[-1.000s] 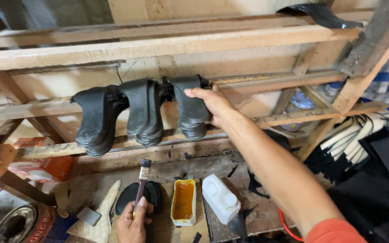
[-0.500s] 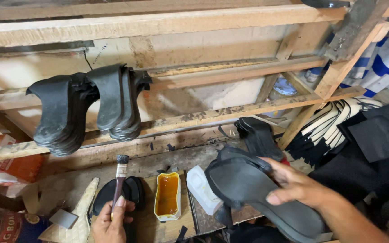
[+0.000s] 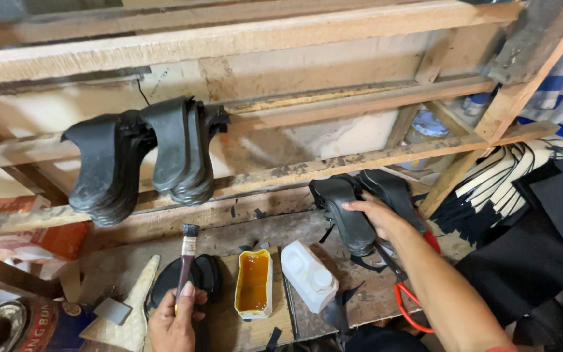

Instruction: The person applies a yellowish adhesive to the surface of black shoe parts using a brush. They repeatedly dip the brush into a container, coat the shoe part, and place it on a wooden shelf. The person handles multiple shoe parts one at a time.

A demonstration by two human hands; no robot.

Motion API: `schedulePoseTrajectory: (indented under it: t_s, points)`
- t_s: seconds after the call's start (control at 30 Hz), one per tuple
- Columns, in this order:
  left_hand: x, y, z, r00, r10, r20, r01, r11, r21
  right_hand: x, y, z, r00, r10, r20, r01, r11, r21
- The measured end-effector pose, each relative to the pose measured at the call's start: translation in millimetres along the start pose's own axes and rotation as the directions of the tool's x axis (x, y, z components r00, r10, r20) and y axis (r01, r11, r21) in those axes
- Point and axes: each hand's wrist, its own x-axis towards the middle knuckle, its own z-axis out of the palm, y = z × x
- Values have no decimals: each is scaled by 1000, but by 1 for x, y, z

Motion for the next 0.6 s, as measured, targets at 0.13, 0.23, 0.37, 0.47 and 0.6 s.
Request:
schedulePoseTrajectory:
  t_s: [0.13,0.23,0.37,0.47,0.6]
  points:
    - [1,1,1,1000,-2,-3,2,999,35,6,6,-2,985,-67,-156,40,984,-174]
    - [3,2,2,1000,2,-7,-2,1000,13,-14,1,21,874,-405,-267,108,699,-707]
    - [3,2,3,1000,-9,-9,9,1000,12,-57,-13,69,915,-344,-212,-129,250,-960]
    - [1,1,4,1000,-8,-4,8,999,46,-76,-21,99,959,-230,-163,-161,25,-987]
    - [-3,2,2,1000,17,-4,-17,1000,21,-76,-27,113,942,-278,-186,-196,-9,-981]
